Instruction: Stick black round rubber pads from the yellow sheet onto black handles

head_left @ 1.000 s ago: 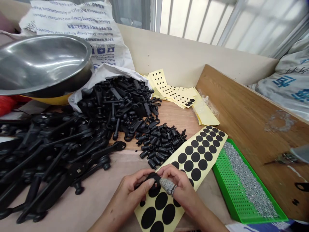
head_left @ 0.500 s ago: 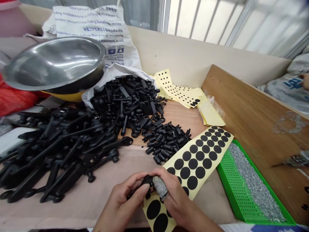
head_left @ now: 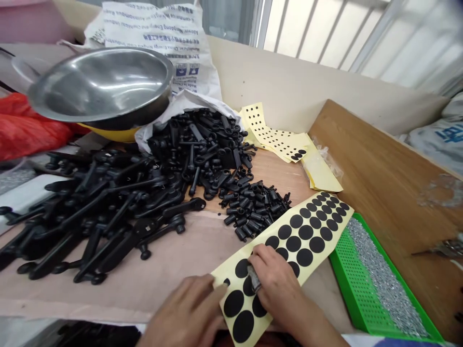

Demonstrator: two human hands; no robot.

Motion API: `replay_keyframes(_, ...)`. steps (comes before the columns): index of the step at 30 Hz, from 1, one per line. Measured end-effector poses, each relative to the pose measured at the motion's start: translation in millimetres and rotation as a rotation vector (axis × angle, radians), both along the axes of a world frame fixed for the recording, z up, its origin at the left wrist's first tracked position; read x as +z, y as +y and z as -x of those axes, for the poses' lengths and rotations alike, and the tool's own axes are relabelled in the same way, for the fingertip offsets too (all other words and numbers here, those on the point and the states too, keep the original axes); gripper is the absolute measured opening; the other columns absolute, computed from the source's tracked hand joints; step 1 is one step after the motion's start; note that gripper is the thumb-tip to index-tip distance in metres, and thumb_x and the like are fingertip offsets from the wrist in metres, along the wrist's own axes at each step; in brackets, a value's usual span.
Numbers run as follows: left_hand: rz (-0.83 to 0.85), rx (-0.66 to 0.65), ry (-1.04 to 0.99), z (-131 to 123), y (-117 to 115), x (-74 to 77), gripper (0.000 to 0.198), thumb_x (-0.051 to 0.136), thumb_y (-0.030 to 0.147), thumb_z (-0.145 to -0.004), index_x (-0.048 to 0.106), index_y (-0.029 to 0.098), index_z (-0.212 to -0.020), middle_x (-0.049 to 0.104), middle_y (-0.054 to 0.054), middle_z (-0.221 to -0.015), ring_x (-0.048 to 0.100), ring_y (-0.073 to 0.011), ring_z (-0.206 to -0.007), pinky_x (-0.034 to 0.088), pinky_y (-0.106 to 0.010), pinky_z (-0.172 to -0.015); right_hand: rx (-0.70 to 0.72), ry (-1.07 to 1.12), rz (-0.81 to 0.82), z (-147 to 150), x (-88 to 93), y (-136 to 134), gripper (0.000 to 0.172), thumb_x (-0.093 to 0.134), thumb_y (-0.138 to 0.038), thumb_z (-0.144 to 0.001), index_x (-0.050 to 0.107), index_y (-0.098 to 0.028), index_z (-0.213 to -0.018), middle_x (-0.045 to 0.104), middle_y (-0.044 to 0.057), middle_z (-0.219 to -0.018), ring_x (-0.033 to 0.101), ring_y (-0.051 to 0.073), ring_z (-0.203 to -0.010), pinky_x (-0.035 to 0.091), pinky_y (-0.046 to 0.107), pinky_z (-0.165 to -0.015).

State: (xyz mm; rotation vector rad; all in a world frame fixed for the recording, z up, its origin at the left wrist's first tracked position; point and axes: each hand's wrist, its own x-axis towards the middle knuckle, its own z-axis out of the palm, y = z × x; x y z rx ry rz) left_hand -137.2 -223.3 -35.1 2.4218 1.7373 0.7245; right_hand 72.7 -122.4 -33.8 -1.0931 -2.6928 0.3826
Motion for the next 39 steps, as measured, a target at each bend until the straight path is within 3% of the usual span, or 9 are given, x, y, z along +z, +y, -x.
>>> replay_keyframes(3, 0.015, 0.0, 0.129, -40, 26, -8.5, 0.034, 0.056, 0.019, -0.08, 0.06, 0.026, -0.114, 0.066, -0.007, -0.108, 0.06, -0.0253, -0.091, 0.052, -0.036, -0.071, -0.037, -0.006, -0.09, 5, -8.8, -5, 0.031, 0.042, 0.004, -0.063, 0.056, -0.015, -0.084, 0.055, 0.011, -0.089, 0.048, 0.025, -0.079, 0.044, 0.04, -0.07)
replay_keyframes(6, -0.035, 0.091, 0.198, -58, 36, -18.9, 0.031, 0.058, 0.017, -0.078, 0.063, 0.023, -0.107, 0.067, -0.008, -0.104, 0.059, -0.0282, -0.087, 0.048, -0.04, -0.067, -0.041, 0.046, -0.028, 2, -6.4, -4, 0.03, 0.043, 0.003, -0.068, 0.054, -0.016, -0.087, 0.055, 0.009, -0.091, 0.048, 0.024, -0.081, 0.044, 0.038, -0.072)
replay_keyframes(9, -0.072, 0.081, 0.197, -57, 37, -24.3, 0.03, 0.056, 0.015, -0.078, 0.063, 0.021, -0.106, 0.066, -0.008, -0.104, 0.057, -0.0267, -0.087, 0.044, -0.039, -0.069, -0.03, 0.088, 0.053, -1, -0.7, -1, 0.036, 0.042, 0.004, -0.064, 0.053, -0.017, -0.091, 0.053, 0.009, -0.096, 0.047, 0.023, -0.086, 0.044, 0.037, -0.077)
replay_keyframes(16, -0.109, 0.043, 0.182, -50, 36, -24.6, 0.028, 0.049, 0.016, -0.082, 0.061, 0.02, -0.108, 0.063, -0.008, -0.105, 0.053, -0.0241, -0.088, 0.04, -0.036, -0.071, -0.042, -0.052, -0.051, 5, -1.6, 2, 0.033, 0.045, 0.002, -0.054, 0.052, -0.016, -0.08, 0.054, 0.01, -0.09, 0.044, 0.025, -0.08, 0.042, 0.04, -0.068)
replay_keyframes(23, -0.116, 0.022, 0.161, -48, 34, -31.1, 0.027, 0.049, 0.019, -0.085, 0.059, 0.019, -0.11, 0.06, -0.008, -0.108, 0.051, -0.0248, -0.09, 0.039, -0.037, -0.073, -0.05, -0.011, -0.002, 5, -2.4, -1, 0.036, 0.045, 0.003, -0.055, 0.051, -0.016, -0.084, 0.054, 0.01, -0.094, 0.043, 0.026, -0.083, 0.042, 0.042, -0.072)
replay_keyframes(28, -0.131, 0.033, 0.153, -48, 34, -32.0, 0.026, 0.05, 0.019, -0.085, 0.06, 0.02, -0.108, 0.061, -0.008, -0.108, 0.052, -0.0245, -0.089, 0.039, -0.036, -0.072, -0.063, 0.137, 0.147, 4, 3.2, 0, 0.037, 0.041, 0.006, -0.055, 0.046, -0.018, -0.082, 0.051, 0.007, -0.095, 0.044, 0.023, -0.088, 0.043, 0.039, -0.077)
replay_keyframes(32, -0.134, 0.045, 0.167, -48, 35, -31.3, 0.027, 0.049, 0.018, -0.084, 0.061, 0.02, -0.108, 0.062, -0.008, -0.107, 0.052, -0.0249, -0.09, 0.039, -0.037, -0.072, -0.069, 0.16, 0.121, 4, -2.3, -1, 0.04, 0.04, 0.007, -0.057, 0.046, -0.017, -0.088, 0.049, 0.01, -0.103, 0.043, 0.024, -0.092, 0.043, 0.04, -0.081)
replay_keyframes(39, -0.145, 0.036, 0.208, -49, 32, -34.0, 0.027, 0.049, 0.018, -0.085, 0.059, 0.019, -0.11, 0.061, -0.008, -0.109, 0.051, -0.0258, -0.091, 0.037, -0.037, -0.073, -0.092, 0.18, 0.138, 6, -4.5, -3, 0.033, 0.041, 0.005, -0.054, 0.039, -0.02, -0.075, 0.048, 0.007, -0.089, 0.043, 0.023, -0.084, 0.039, 0.04, -0.077)
